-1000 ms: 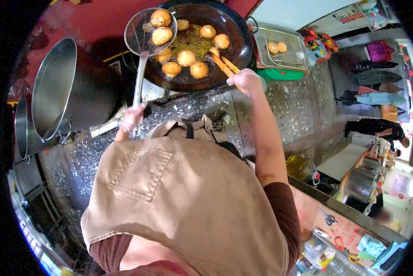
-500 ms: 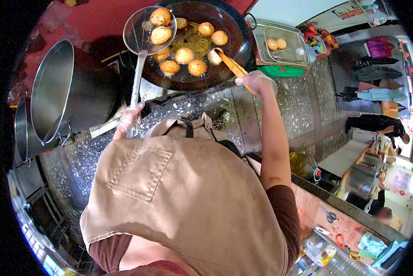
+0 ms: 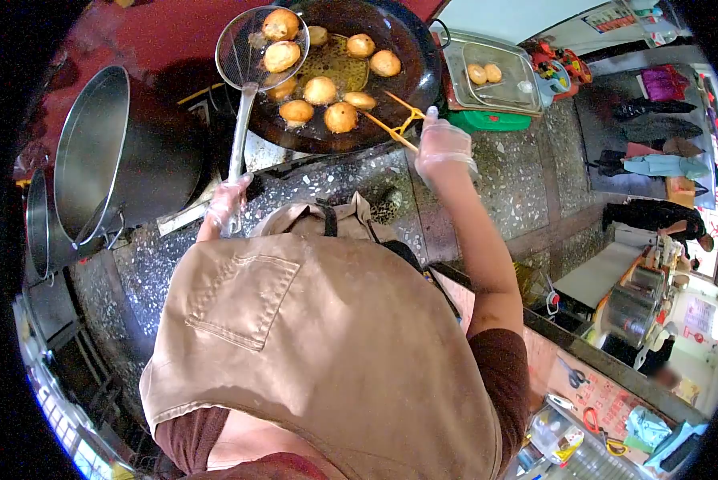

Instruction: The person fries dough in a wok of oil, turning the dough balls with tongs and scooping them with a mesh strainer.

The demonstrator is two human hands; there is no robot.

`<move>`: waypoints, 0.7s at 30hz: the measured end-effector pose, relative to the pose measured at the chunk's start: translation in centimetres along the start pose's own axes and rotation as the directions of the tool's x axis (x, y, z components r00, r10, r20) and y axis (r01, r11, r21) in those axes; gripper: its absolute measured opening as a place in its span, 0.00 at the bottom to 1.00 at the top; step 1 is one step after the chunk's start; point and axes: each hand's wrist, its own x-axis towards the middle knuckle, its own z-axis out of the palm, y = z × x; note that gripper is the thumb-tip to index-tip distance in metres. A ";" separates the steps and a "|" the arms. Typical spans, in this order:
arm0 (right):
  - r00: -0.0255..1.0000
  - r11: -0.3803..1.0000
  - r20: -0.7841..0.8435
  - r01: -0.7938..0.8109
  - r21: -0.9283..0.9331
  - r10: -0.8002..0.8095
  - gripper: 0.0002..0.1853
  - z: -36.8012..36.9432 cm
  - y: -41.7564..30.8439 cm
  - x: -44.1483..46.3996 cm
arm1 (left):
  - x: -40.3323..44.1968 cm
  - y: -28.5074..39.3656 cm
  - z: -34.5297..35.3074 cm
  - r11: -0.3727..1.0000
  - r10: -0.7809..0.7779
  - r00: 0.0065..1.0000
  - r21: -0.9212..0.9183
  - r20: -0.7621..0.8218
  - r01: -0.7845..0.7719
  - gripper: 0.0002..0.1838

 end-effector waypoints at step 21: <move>0.987 0.533 0.083 -0.146 0.833 0.140 0.41 10.1 -1.1 -2.1 | -0.3 0.4 0.1 0.999 -0.003 1.000 0.049 -0.007 0.003 0.21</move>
